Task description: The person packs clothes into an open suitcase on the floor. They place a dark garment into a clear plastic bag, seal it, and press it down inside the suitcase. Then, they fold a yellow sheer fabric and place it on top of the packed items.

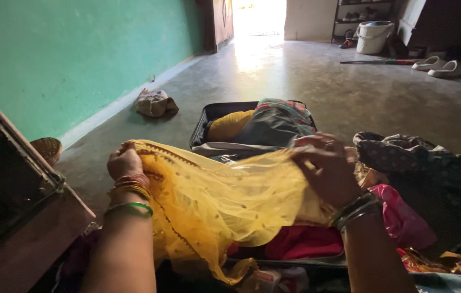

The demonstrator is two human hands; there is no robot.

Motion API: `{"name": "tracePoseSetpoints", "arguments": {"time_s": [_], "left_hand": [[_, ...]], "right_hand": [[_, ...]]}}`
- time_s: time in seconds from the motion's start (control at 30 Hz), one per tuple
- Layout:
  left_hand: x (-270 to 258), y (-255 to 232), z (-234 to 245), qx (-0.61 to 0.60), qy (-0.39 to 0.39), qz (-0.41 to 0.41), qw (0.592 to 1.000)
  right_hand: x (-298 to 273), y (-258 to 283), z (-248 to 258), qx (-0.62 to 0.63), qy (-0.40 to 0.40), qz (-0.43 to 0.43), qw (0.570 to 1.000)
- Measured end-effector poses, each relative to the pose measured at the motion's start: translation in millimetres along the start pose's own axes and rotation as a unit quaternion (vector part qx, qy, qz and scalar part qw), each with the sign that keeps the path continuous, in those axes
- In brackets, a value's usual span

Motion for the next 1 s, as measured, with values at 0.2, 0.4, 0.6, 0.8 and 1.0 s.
{"name": "tracePoseSetpoints", "arguments": {"time_s": [0.2,0.4,0.6,0.8,1.0], "left_hand": [[-46,-28,-50,-0.044,0.270,-0.149,0.950],[-137,-70,-76,-0.015,0.342,-0.182,0.922],[-187,-104,-74,-0.126,0.373,-0.097,0.914],[-205,-105,-69,-0.143,0.387,-0.079,0.908],[-203,-89,-74,-0.144,0.360,-0.100,0.916]], "right_hand": [[-36,-37,-61,-0.064,0.426,-0.130,0.893],[-7,48,-62,0.209,0.091,-0.029,0.973],[-15,62,-89,0.230,0.093,-0.199,0.948],[-19,76,-76,0.190,-0.025,-0.115,0.975],[-33,77,-84,0.406,0.024,-0.224,0.886]]}}
Point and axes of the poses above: each hand's wrist, its own x-axis towards the middle knuckle, its own z-axis out of the back of the hand, y = z × x, the point moved 9 cm from there along x, towards the middle knuckle, and after that the axes turned 11 degrees about -x, right-handed, at the moved point
